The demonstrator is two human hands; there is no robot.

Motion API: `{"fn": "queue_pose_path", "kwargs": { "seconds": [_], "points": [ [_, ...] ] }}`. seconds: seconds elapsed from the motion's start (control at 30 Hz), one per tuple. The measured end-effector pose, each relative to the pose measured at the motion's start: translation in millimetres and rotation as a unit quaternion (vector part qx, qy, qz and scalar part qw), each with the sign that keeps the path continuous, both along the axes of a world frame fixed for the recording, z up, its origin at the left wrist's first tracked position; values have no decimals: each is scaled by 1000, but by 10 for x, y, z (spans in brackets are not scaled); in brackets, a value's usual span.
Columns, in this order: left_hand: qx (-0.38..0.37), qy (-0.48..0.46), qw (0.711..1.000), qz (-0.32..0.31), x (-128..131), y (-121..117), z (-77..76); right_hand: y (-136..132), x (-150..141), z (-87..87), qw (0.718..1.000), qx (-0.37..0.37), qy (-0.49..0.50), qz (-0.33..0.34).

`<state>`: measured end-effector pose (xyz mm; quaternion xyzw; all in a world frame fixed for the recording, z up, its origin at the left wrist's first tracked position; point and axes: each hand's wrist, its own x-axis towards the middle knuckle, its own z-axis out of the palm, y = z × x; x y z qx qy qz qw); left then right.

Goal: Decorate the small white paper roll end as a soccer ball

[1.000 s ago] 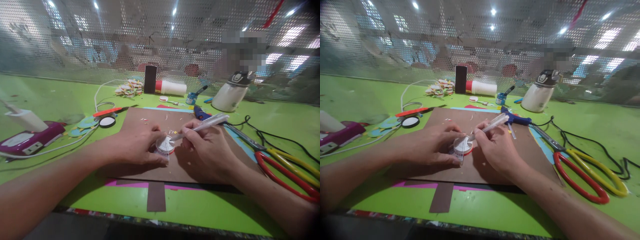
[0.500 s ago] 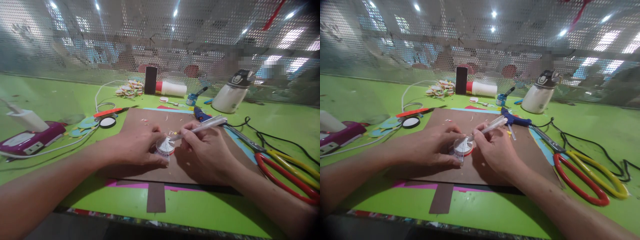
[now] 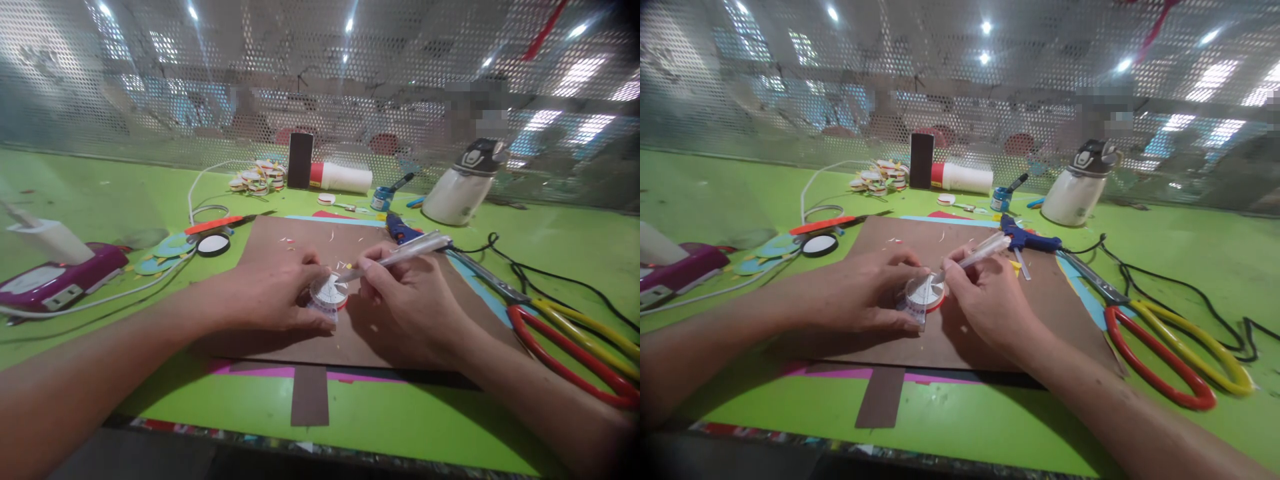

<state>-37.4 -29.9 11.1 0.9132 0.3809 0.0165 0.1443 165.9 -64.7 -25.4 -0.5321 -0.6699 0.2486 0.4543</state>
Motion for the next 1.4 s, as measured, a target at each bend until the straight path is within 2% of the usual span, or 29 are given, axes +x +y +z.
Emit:
{"fn": "queue_pose_path", "kwargs": {
  "seconds": [0.3, 0.5, 0.63, 1.03, 1.4],
  "points": [
    [-7, 8, 1000, 8, 14, -22, 16, -1, -18, 16, 1000, 4, 3, 0],
    [-19, 10, 1000, 5, -3, -5, 4, -1, -7, -2, 999, -19, 26, 16],
    [6, -8, 1000, -2, -18, 5, -32, 7, -2, -29, 999, -32, 41, 16],
    [-5, -8, 1000, 3, -14, 6, -49, 18, 16, -26, 999, -15, 5, 29],
    [-15, -1, 1000, -6, -2, -13, 21, 5, 3, -36, 998, -21, 39, 34]
  ]
}}
